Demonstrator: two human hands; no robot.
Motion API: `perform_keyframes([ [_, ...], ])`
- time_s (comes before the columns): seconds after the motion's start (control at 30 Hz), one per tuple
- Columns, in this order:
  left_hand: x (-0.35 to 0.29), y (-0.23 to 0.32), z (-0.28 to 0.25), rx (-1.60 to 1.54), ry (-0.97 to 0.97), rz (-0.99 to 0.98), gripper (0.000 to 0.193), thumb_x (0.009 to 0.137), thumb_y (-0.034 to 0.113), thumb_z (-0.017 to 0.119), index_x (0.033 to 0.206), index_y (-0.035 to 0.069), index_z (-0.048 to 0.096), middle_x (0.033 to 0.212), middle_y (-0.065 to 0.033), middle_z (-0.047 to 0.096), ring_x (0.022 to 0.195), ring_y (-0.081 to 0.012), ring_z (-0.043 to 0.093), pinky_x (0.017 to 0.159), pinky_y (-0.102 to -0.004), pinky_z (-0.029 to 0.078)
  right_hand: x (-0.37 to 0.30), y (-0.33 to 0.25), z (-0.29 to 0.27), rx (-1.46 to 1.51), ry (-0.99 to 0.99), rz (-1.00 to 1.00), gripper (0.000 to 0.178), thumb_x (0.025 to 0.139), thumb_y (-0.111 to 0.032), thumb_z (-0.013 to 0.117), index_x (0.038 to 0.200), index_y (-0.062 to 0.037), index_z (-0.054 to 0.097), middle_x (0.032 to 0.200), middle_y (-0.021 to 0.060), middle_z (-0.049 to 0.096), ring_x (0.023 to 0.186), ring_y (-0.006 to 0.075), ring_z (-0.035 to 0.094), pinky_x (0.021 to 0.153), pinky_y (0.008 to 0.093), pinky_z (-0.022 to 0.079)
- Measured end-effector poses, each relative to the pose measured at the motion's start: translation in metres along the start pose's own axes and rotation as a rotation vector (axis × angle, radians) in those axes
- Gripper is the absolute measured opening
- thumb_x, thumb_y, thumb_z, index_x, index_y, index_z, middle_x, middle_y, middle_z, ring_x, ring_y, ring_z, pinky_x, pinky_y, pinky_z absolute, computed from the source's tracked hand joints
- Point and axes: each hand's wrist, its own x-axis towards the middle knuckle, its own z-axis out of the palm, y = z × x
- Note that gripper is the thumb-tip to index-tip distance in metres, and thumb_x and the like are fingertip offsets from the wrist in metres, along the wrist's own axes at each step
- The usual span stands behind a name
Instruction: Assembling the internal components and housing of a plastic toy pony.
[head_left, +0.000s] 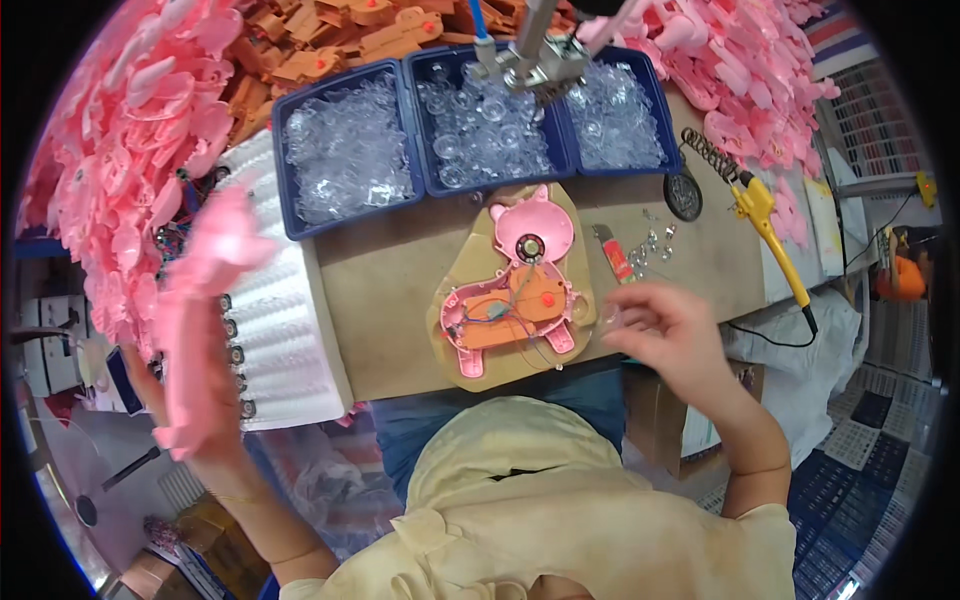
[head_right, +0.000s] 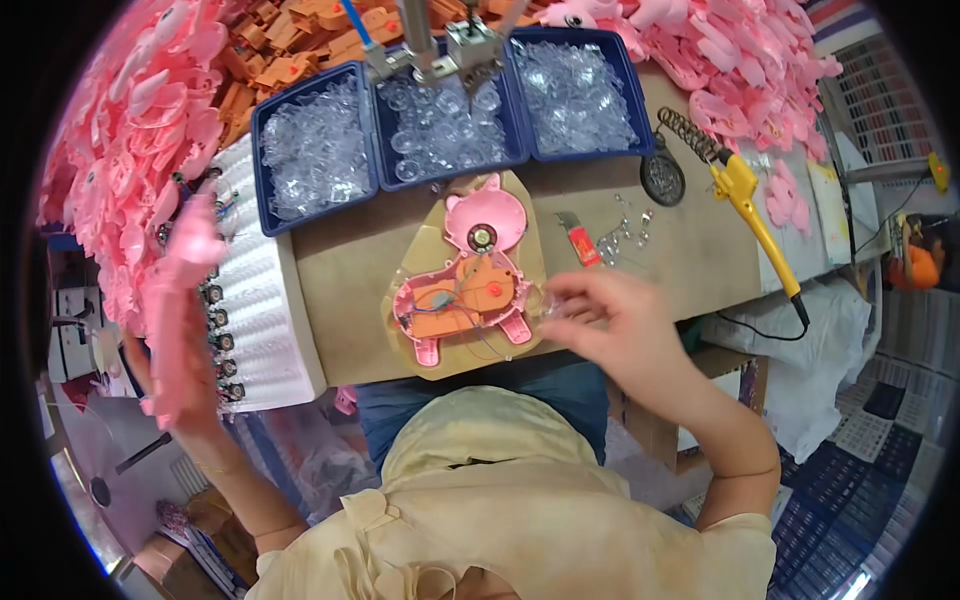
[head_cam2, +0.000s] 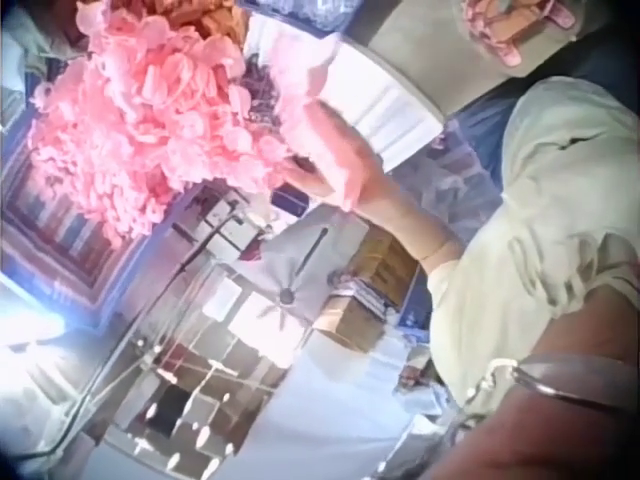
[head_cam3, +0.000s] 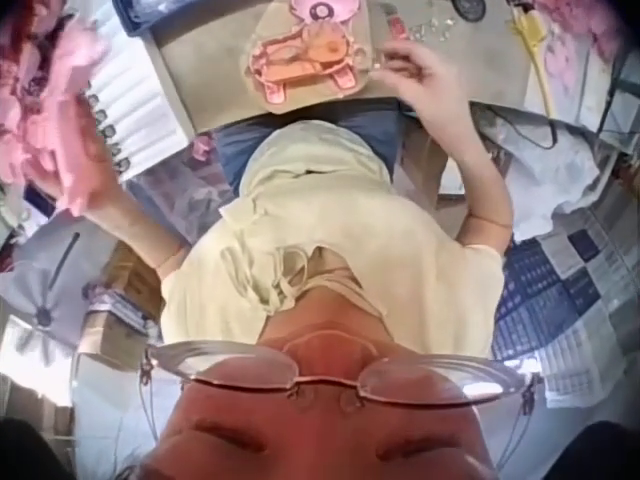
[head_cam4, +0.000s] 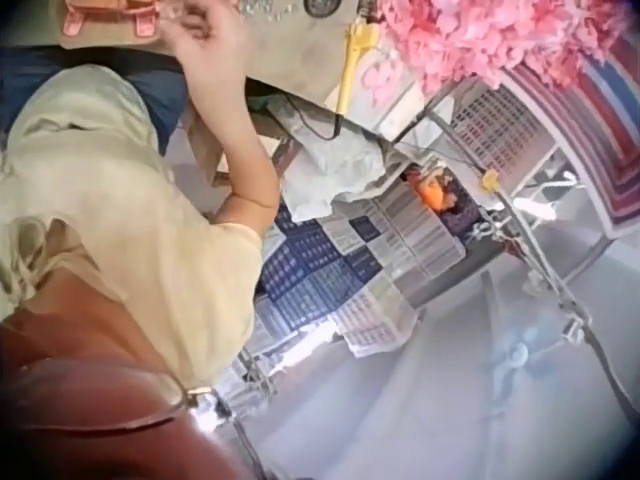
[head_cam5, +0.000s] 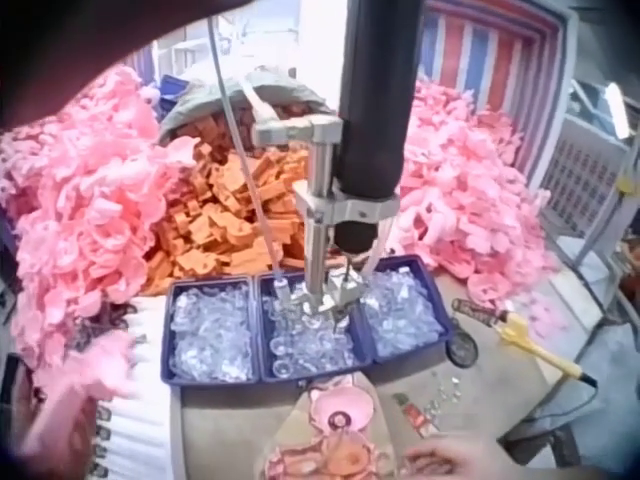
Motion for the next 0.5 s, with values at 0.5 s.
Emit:
perform_keyframes([
  [0.5, -0.029, 0.098, 0.074, -1.311, -0.271, -1.032, 0.044, 0.093, 0.020, 0.044, 0.127, -0.007, 0.039, 0.118, -0.0206, 0.054, 0.103, -0.0285, 0.059, 0.085, -0.0373, 0.052, 0.018, 0.036, 0.018, -0.739, 0.189, -0.596, 0.035, 0.068, -0.013, 0.073, 0.097, 0.0010, 0.061, 0.090, 0.0104, 0.056, 0.082, 0.0274, 0.055, 0.071, 0.0360, 0.044],
])
